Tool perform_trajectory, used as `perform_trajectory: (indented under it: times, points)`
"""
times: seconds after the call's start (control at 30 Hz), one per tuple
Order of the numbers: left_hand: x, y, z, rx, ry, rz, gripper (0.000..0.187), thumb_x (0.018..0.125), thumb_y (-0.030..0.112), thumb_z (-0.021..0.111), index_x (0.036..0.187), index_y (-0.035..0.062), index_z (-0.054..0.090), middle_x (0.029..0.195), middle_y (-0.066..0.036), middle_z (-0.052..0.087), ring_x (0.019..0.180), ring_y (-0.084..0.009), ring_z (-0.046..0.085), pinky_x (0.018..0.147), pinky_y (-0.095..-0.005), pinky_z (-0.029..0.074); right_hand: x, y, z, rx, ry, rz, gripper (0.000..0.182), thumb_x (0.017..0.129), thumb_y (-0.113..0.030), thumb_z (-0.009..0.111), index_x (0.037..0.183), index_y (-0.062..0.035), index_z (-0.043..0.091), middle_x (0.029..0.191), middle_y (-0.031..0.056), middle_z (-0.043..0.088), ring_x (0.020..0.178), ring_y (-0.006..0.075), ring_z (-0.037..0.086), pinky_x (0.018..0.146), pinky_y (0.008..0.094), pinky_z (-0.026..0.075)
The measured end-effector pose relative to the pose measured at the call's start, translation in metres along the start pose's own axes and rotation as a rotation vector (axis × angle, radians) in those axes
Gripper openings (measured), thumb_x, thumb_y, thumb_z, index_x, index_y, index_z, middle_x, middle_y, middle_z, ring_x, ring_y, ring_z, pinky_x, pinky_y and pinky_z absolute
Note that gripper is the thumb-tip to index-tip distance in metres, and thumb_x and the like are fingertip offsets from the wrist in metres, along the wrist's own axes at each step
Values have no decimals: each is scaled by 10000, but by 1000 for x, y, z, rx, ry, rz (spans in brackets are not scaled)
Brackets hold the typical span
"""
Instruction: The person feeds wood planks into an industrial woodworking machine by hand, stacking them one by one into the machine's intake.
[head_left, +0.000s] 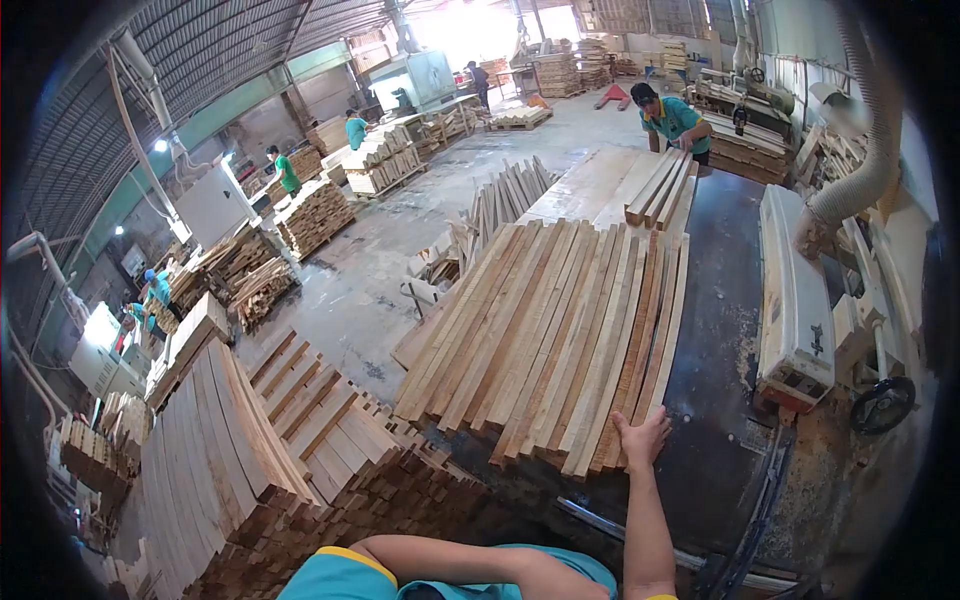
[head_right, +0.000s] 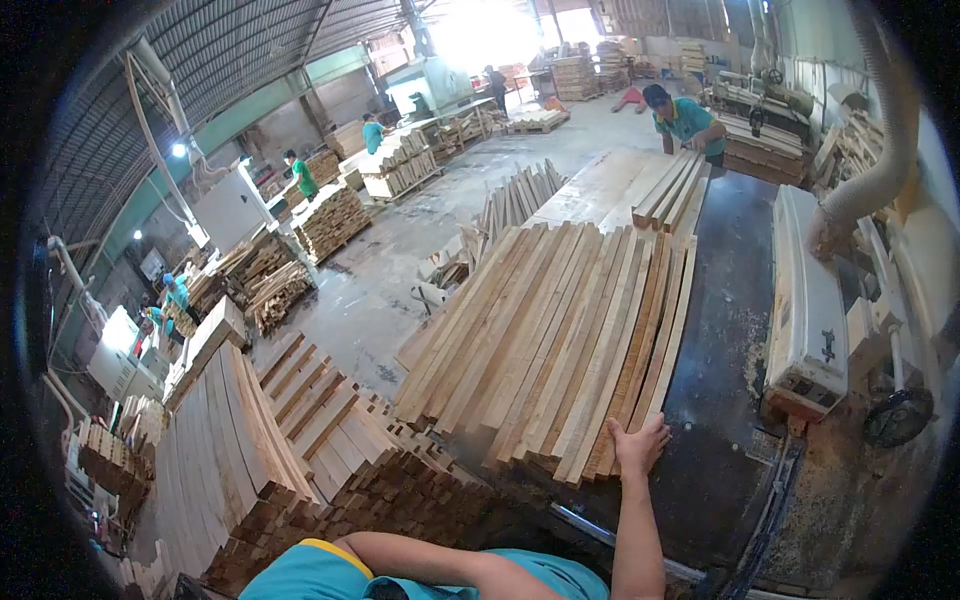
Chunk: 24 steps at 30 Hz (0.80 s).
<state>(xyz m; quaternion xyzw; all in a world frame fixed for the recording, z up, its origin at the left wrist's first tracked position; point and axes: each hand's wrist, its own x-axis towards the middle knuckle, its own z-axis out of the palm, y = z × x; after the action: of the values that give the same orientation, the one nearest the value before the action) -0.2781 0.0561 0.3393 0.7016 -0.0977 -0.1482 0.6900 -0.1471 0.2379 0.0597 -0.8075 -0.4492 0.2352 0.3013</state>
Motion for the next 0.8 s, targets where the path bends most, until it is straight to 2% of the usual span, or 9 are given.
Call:
perform_trajectory:
  times: [0.17, 0.27, 0.33, 0.43, 0.53, 0.6, 0.7, 0.73, 0.8]
  points:
    - [2, -2, 10, -44, 95, 14, 411, 889, 181, 654, 1148, -136, 615, 1015, -251, 683, 918, -314, 621, 818, -431, 484, -3, -8, -9, 14, -34, 26, 1192, 676, -518, 905, 1525, 33, 274, 1538, 320, 337, 1456, 464, 298, 1190, 533, 299]
    - [2, -1, 12, -78, 163, 111, 395, 846, 147, 665, 1126, -130, 623, 1005, -257, 682, 904, -311, 621, 811, -427, 485, 0, -4, -2, -2, -26, 30, 1188, 682, -515, 903, 1527, 29, 270, 1543, 323, 328, 1464, 473, 285, 1201, 533, 289]
    - [2, 2, 12, -198, 127, 187, 328, 825, 128, 674, 1030, -125, 633, 920, -228, 674, 831, -285, 601, 760, -428, 479, 0, -3, -1, -16, -1, 25, 1186, 684, -513, 902, 1529, 27, 268, 1544, 323, 325, 1464, 477, 282, 1205, 532, 286]
    - [3, -12, 13, -149, 66, 195, 263, 817, 113, 688, 932, -115, 626, 818, -174, 649, 757, -245, 561, 700, -412, 464, 1, -2, -4, -7, -61, 25, 1237, 691, -555, 889, 1555, 27, 222, 1573, 339, 269, 1488, 480, 235, 1218, 542, 271]
    - [4, -16, 17, -166, 59, 211, 262, 831, 124, 687, 921, -111, 616, 806, -170, 635, 749, -243, 548, 692, -411, 457, 0, -2, -2, -7, -56, 34, 1236, 691, -559, 887, 1555, 27, 225, 1571, 337, 276, 1491, 470, 237, 1222, 538, 267]
    - [4, -19, 19, -185, 55, 225, 263, 844, 135, 686, 911, -107, 606, 794, -166, 620, 742, -242, 535, 684, -410, 449, -1, -1, 0, -26, -6, 8, 1163, 693, -536, 887, 1517, 30, 292, 1517, 329, 350, 1448, 484, 298, 1188, 542, 306]
    - [5, -21, 23, -213, 51, 245, 270, 864, 152, 684, 894, -100, 590, 777, -160, 598, 731, -240, 515, 672, -408, 438, -3, -1, 0, -19, 19, -16, 1162, 691, -535, 888, 1516, 28, 295, 1497, 325, 370, 1420, 480, 332, 1169, 547, 326]
    - [6, -21, 25, -221, 50, 252, 274, 871, 157, 684, 889, -98, 585, 771, -158, 590, 728, -239, 509, 668, -408, 434, -3, -2, -2, -18, 19, -18, 1162, 691, -535, 888, 1516, 28, 295, 1497, 325, 370, 1420, 480, 332, 1169, 547, 326]
    - [6, -22, 26, -238, 49, 264, 283, 885, 168, 683, 878, -94, 575, 759, -154, 576, 720, -238, 496, 660, -407, 427, -3, -4, -6, -15, -69, 37, 1229, 694, -559, 885, 1553, 28, 231, 1573, 337, 271, 1485, 473, 248, 1208, 533, 295]
